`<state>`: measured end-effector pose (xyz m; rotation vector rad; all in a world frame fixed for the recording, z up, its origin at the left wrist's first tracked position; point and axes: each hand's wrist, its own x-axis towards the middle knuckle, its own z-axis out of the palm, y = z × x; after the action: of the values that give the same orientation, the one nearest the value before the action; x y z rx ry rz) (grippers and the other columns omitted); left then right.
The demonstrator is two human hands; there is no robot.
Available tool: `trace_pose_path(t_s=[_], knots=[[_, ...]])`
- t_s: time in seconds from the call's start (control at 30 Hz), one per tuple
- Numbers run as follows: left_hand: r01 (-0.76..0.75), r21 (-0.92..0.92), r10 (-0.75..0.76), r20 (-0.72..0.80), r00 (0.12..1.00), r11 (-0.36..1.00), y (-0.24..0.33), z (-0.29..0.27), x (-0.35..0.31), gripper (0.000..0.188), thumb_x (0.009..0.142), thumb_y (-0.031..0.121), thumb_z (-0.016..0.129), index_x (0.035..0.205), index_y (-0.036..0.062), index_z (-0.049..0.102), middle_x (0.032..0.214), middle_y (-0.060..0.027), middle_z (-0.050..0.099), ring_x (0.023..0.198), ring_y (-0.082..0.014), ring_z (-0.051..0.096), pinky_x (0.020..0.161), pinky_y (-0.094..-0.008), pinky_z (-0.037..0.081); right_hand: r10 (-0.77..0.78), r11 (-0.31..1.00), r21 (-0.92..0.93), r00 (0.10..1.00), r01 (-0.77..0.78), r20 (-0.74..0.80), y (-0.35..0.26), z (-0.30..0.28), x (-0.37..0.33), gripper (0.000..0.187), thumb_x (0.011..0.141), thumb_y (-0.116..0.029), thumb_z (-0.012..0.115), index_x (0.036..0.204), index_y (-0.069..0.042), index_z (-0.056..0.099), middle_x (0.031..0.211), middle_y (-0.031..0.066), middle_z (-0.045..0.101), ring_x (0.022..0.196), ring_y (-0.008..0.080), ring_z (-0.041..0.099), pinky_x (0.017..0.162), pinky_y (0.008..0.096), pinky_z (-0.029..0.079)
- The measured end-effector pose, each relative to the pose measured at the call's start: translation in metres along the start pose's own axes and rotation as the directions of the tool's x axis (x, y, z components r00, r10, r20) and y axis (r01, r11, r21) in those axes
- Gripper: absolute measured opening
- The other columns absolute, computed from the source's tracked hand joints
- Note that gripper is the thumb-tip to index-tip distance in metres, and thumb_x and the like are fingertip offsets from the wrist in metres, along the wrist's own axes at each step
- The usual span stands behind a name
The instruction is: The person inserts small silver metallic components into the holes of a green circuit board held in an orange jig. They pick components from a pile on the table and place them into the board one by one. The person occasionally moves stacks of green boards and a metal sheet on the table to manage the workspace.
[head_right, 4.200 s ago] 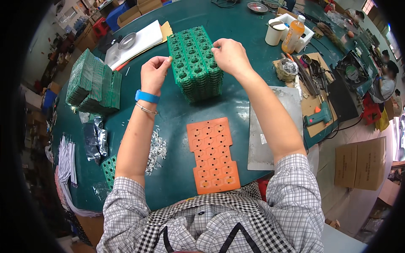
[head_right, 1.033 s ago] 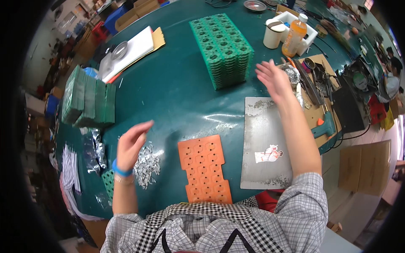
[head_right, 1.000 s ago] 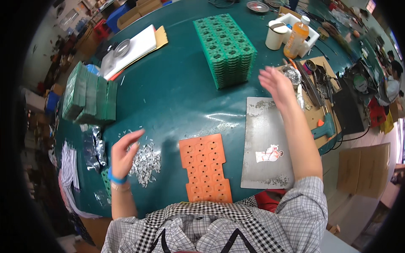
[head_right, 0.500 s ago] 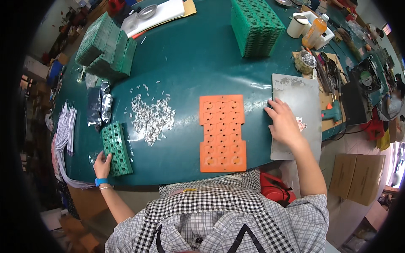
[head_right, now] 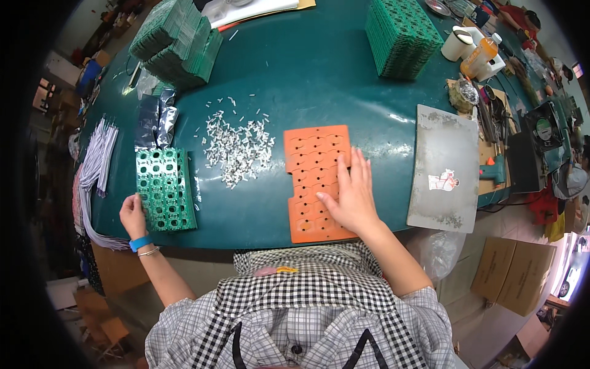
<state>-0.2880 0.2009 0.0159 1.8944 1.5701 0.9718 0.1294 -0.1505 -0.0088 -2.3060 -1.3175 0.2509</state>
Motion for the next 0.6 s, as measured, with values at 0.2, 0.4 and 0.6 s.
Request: trace_pose_path(t_s=[0.2,0.4,0.6], knots=[[0.181,-0.631,-0.078,0.188,0.979,0.754,0.094,0.033,-0.055,0.007,0.096,0.011,0.062,0.098,0.0058,0.065,0.086,0.0014,0.062,0.072,-0.0053,0.056,0.053,-0.0207,0.046,-0.199,0.980,-0.029,0.977,0.197,-0.079,-0.022,-0.029,0.013,0.078,0.086,-0.021,0.072,0.148,0.003,0.030,0.150,0.0276,0.032,0.135,0.0377,0.039,0.113,0.0494,0.032],[0.027,-0.609,0.456,0.622,0.636,0.793,0.145,0.181,-0.139,0.035,0.096,0.010,0.060,0.131,0.0040,0.057,0.125,-0.0133,0.062,0.115,-0.0249,0.061,0.090,-0.0424,0.054,0.199,0.320,0.931,0.973,-0.178,0.118,-0.031,-0.029,0.017,0.066,0.094,-0.004,0.062,0.150,0.002,0.028,0.114,0.0140,0.065,0.067,0.0084,0.062,0.051,0.0208,0.050],[-0.866,0.038,0.619,0.683,0.387,0.499,0.172,0.224,-0.107,0.061,0.095,0.027,0.055,0.150,0.0107,0.036,0.157,-0.0068,0.033,0.148,-0.0316,0.021,0.119,-0.0558,0.015,0.335,0.326,0.855,0.895,-0.403,0.294,0.037,-0.055,0.004,0.063,0.092,0.002,0.060,0.149,0.001,0.033,0.086,0.0047,0.066,0.053,0.0042,0.052,0.039,0.0196,0.039]])
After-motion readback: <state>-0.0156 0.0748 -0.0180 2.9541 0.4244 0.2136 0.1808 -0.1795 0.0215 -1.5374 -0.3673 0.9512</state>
